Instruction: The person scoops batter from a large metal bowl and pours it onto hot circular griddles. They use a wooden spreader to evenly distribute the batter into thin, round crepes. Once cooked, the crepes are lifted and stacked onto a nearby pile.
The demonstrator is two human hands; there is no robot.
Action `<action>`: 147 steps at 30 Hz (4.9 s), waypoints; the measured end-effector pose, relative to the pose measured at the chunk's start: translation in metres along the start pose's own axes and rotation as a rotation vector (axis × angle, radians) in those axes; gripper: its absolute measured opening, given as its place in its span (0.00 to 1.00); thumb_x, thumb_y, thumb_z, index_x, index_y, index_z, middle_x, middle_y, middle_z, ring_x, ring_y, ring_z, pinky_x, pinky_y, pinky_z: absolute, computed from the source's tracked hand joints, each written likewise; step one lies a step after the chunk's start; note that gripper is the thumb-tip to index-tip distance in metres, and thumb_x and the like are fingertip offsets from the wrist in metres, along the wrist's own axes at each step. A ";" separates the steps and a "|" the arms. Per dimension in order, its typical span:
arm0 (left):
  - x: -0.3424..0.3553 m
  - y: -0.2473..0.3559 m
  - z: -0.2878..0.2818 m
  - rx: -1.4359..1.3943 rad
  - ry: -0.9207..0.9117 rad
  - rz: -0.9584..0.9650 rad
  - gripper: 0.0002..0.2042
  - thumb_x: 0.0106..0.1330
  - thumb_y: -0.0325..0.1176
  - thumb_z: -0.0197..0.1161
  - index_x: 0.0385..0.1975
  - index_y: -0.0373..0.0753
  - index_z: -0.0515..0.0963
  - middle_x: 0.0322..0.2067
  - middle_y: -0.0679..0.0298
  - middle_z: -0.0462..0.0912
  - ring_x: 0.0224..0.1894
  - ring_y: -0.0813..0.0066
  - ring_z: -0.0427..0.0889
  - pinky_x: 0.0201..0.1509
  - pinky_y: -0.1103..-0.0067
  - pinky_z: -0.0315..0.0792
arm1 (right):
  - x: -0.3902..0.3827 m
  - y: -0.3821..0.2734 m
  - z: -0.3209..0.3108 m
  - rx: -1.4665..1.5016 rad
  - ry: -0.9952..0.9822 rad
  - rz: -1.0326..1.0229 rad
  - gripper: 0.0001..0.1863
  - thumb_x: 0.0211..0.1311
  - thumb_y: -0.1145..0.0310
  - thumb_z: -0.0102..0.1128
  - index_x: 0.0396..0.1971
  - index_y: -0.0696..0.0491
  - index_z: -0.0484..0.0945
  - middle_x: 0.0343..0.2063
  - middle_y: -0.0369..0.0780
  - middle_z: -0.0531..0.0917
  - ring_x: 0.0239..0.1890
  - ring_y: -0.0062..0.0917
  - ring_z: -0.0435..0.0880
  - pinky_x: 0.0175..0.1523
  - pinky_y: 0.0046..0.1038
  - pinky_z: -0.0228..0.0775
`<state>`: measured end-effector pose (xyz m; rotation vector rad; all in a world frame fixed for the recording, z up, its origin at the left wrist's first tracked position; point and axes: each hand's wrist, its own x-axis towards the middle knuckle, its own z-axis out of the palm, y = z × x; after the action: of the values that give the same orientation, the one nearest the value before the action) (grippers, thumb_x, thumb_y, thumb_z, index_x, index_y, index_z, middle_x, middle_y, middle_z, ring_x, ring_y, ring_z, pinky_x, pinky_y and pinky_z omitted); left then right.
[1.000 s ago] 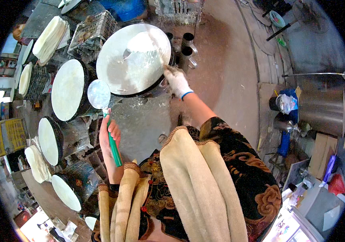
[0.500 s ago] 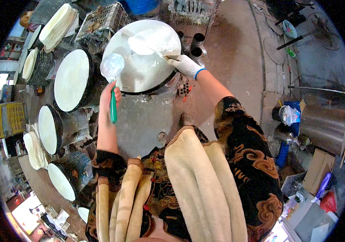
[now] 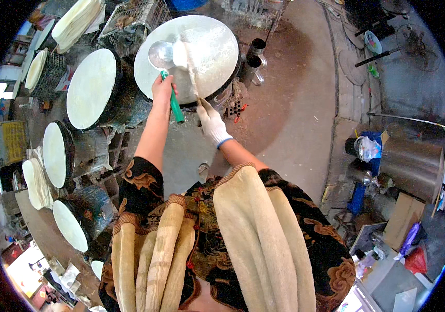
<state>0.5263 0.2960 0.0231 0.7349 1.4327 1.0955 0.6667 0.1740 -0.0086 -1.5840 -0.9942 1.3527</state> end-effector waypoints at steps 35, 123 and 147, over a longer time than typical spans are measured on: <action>-0.170 0.097 -0.167 -0.705 -0.200 0.128 0.09 0.72 0.30 0.47 0.48 0.38 0.69 0.14 0.73 0.62 0.11 0.87 0.61 0.10 0.88 0.57 | -0.057 -0.037 -0.136 -0.281 -0.242 0.012 0.21 0.65 0.63 0.55 0.57 0.53 0.74 0.31 0.30 0.82 0.26 0.09 0.73 0.30 0.18 0.67; -0.412 -0.061 -0.204 -0.958 0.675 -0.057 0.10 0.62 0.29 0.61 0.24 0.40 0.65 0.12 0.71 0.67 0.09 0.83 0.64 0.10 0.84 0.58 | 0.089 0.020 0.036 -1.751 -0.486 -1.304 0.15 0.56 0.59 0.53 0.36 0.52 0.82 0.43 0.42 0.80 0.48 0.36 0.75 0.50 0.38 0.66; -0.555 -0.129 -0.218 -1.214 1.252 0.160 0.16 0.62 0.31 0.60 0.14 0.44 0.63 0.08 0.72 0.66 0.06 0.84 0.64 0.07 0.86 0.58 | -0.172 0.036 0.276 -1.036 -1.880 -0.419 0.19 0.62 0.53 0.53 0.24 0.55 0.79 0.24 0.39 0.79 0.28 0.24 0.73 0.35 0.30 0.65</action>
<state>0.4285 -0.3000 0.1097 -0.8921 1.2248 2.3800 0.3750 0.0248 -0.0078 0.0691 -3.1989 1.9081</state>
